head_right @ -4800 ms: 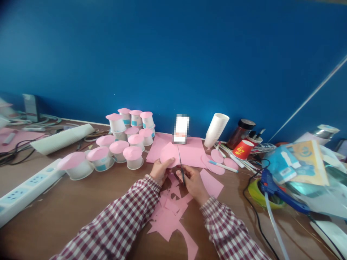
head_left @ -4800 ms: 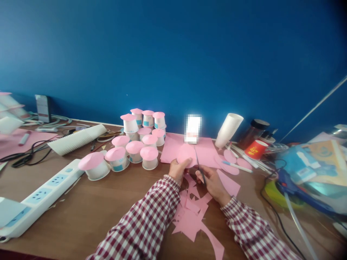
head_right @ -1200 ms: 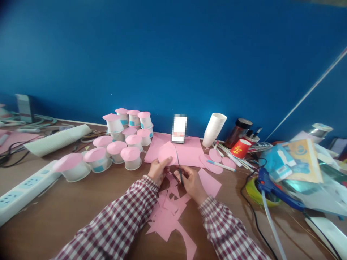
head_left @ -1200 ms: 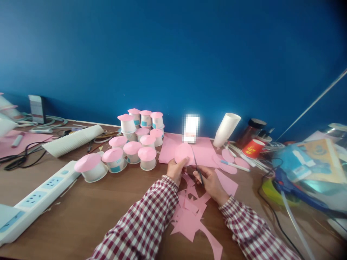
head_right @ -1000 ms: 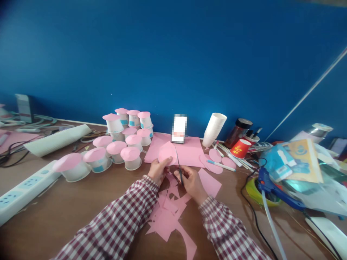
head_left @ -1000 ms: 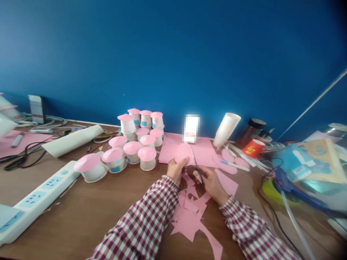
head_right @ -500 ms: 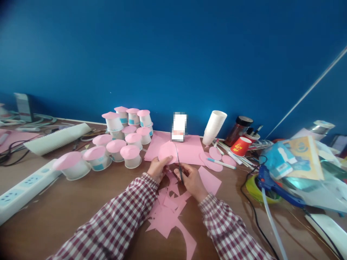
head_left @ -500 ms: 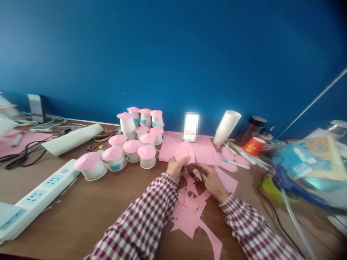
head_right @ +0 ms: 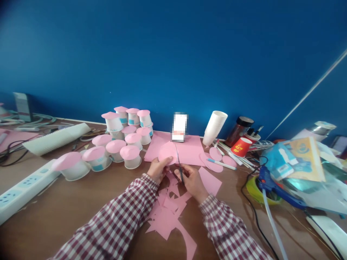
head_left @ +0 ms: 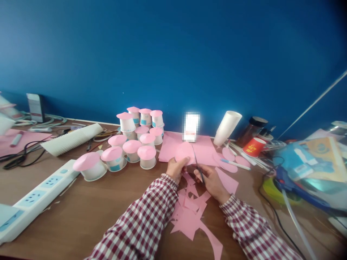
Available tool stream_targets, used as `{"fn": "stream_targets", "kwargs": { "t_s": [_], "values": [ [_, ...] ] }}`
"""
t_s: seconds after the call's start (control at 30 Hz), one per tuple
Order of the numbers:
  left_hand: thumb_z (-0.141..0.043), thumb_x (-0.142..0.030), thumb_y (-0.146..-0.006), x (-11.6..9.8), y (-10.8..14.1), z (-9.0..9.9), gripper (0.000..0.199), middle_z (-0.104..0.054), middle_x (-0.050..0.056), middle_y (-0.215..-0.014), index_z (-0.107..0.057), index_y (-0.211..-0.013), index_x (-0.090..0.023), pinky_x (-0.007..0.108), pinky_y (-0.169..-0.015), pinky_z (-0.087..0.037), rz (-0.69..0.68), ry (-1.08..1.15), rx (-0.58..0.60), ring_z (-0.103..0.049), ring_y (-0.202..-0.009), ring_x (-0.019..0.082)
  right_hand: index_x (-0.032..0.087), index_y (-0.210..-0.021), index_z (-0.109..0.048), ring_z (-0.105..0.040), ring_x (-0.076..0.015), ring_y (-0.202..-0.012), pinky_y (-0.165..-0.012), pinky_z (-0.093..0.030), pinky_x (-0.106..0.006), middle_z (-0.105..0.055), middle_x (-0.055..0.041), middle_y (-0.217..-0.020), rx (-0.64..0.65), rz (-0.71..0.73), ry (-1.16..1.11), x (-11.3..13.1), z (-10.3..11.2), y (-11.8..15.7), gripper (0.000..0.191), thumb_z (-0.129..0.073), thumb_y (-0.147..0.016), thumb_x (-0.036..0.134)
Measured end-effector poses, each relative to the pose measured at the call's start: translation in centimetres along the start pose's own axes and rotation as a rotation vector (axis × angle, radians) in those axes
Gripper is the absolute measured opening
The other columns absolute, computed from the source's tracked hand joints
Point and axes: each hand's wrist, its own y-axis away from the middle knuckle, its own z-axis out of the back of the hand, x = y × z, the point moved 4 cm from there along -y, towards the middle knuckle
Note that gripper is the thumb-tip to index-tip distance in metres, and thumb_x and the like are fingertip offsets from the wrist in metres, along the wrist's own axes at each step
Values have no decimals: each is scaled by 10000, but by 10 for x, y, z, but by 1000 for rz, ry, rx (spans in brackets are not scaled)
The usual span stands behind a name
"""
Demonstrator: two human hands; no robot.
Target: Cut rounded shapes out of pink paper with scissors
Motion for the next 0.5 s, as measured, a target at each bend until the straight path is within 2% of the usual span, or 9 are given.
{"fn": "stream_targets", "kwargs": {
  "t_s": [0.27, 0.5],
  "values": [
    [-829, -280, -514, -1, 2, -2, 334, -525, -20, -472, -606, -673, -90, 199, -349, -311, 1, 9, 10, -400, -351, 48, 155, -1007, -644, -508, -144, -557, -529, -450, -268, -539, 9, -608, 19, -1, 15, 8, -1, 1, 425, -574, -819, 531],
    [-824, -283, -516, 1, 0, -2, 328, -531, -13, -472, -612, -670, -84, 204, -348, -303, -20, 0, 32, -399, -349, 52, 143, -1028, -636, -515, -135, -550, -527, -452, -258, -548, 13, -598, 16, 4, -15, 2, 1, 0, 424, -592, -825, 512]
  ]
}}
